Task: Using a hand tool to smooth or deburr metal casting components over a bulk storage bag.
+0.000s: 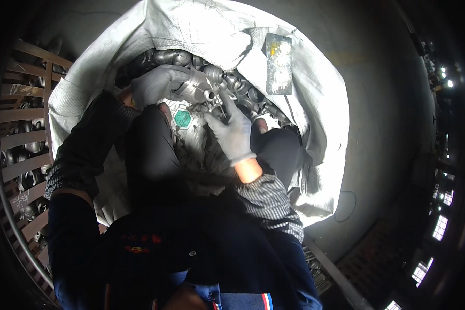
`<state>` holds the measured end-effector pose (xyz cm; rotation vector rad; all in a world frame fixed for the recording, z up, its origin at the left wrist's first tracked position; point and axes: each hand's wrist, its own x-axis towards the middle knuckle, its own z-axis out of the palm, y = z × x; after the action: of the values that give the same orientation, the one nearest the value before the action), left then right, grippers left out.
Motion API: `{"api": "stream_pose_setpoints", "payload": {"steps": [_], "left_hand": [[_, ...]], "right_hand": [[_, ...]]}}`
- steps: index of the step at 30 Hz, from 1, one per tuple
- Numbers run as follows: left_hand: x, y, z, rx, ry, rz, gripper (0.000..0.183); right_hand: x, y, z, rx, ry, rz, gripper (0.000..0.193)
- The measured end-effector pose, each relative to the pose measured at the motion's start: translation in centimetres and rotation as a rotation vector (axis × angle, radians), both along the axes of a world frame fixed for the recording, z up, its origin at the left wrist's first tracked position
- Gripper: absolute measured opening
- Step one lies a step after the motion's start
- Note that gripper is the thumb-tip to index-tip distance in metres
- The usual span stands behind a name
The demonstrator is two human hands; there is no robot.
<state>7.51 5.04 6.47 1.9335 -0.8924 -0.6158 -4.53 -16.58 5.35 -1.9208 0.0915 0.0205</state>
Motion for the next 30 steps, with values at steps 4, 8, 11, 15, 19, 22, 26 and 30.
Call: {"api": "stream_pose_setpoints", "payload": {"steps": [4,8,11,15,19,22,26,30], "left_hand": [[-3.6,-3.0,3.2,-0.094,0.319,-0.098,0.060],[-5.6,-3.4,1.4,-0.361,0.547,-0.008,0.052],[-7.7,-3.2,0.8,-0.671,0.734,0.542,0.043],[-10.3,-4.1,-1.6,-0.602,0.823,0.899,0.045],[-11.3,-4.8,-2.8,-0.901,1.127,0.751,0.032],[-10.8,-3.6,-6.1,-0.905,1.011,0.721,0.036],[-10.7,-3.6,-6.3,-0.932,0.936,0.691,0.033],[-10.5,-3.7,-6.2,-0.988,0.917,0.698,0.030]], "right_hand": [[-0.1,-0.7,-0.5,-0.042,-0.133,-0.095,0.047],[-1.1,-1.7,2.4,-0.022,-0.089,-0.173,0.023],[-1.8,-3.0,1.6,0.274,-0.049,-0.267,0.021],[-3.5,-3.6,0.8,0.550,0.071,-0.313,0.019],[-3.8,-4.3,0.2,0.554,0.099,-0.311,0.020],[-3.7,-4.5,-0.3,0.593,0.257,-0.286,0.021],[-3.3,-4.7,-0.9,0.624,0.333,-0.284,0.021],[-3.3,-4.9,-0.8,0.613,0.306,-0.263,0.020]]}}
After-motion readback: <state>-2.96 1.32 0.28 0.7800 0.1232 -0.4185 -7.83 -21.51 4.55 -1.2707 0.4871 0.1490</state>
